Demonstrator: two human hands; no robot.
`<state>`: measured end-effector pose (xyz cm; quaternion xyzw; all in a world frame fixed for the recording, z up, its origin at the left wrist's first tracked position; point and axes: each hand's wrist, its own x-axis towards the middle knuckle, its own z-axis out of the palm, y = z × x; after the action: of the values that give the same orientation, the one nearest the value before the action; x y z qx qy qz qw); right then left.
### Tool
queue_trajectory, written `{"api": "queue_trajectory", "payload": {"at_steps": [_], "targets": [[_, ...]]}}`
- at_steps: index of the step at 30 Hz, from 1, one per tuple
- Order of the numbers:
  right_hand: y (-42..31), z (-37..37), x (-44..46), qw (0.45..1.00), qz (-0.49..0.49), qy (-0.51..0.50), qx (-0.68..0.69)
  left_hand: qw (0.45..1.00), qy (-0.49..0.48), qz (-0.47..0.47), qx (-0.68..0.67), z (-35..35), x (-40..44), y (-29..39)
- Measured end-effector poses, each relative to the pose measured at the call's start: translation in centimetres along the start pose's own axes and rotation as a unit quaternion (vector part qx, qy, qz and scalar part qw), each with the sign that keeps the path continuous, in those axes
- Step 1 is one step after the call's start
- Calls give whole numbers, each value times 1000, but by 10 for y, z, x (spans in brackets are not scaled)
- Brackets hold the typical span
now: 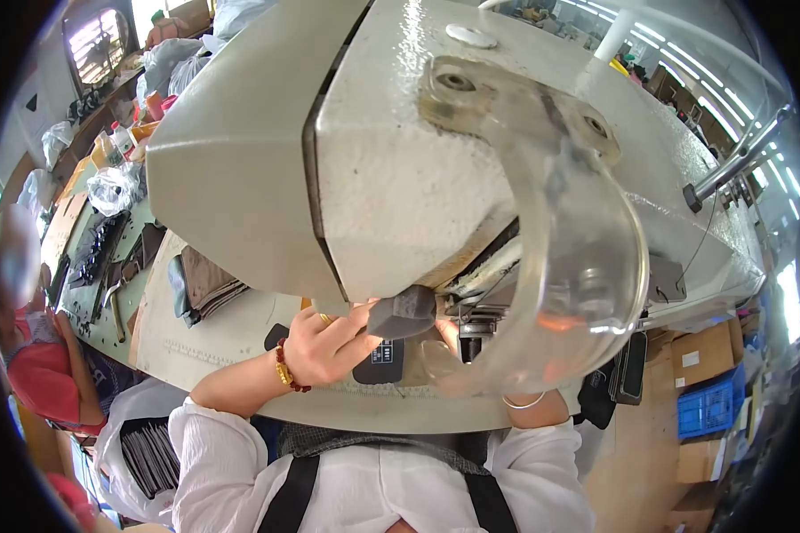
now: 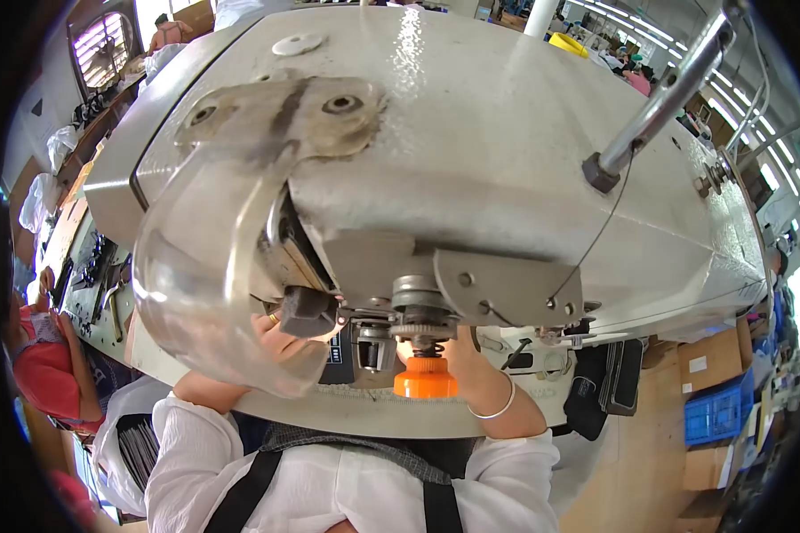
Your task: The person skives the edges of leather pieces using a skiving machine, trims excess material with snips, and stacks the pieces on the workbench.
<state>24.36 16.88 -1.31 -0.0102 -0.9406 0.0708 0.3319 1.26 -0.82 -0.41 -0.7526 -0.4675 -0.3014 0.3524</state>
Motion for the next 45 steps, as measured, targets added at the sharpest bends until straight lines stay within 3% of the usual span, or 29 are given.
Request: {"api": "queue_trajectory", "payload": {"at_steps": [4, 10, 12, 18, 25, 30, 38, 45], "targets": [[-1, -2, 2, 1000, 1, -5, -3, 999, 32, -15, -30, 8, -6, 0], [-2, -5, 3, 1000, 4, -10, -8, 1000, -7, 9, 9, 0, 3, -3], [-3, -4, 3, 1000, 5, -11, -9, 999, -15, -36, -3, -3, 5, 1], [-5, -2, 4, 1000, 4, -11, -14, 997, 27, -55, -35, 12, -7, 1], [-5, 0, 6, 1000, 9, -14, -22, 997, 11, -68, -34, 13, -12, -1], [-7, 8, 9, 999, 37, -29, -18, 985, 33, -84, -147, 11, 0, -9], [0, 10, 5, 953, -134, 20, -269, 987, 50, -79, -132, 11, 4, -14], [-12, 9, 8, 977, -81, 14, -195, 989, -29, -84, -120, 4, -5, -9]]}}
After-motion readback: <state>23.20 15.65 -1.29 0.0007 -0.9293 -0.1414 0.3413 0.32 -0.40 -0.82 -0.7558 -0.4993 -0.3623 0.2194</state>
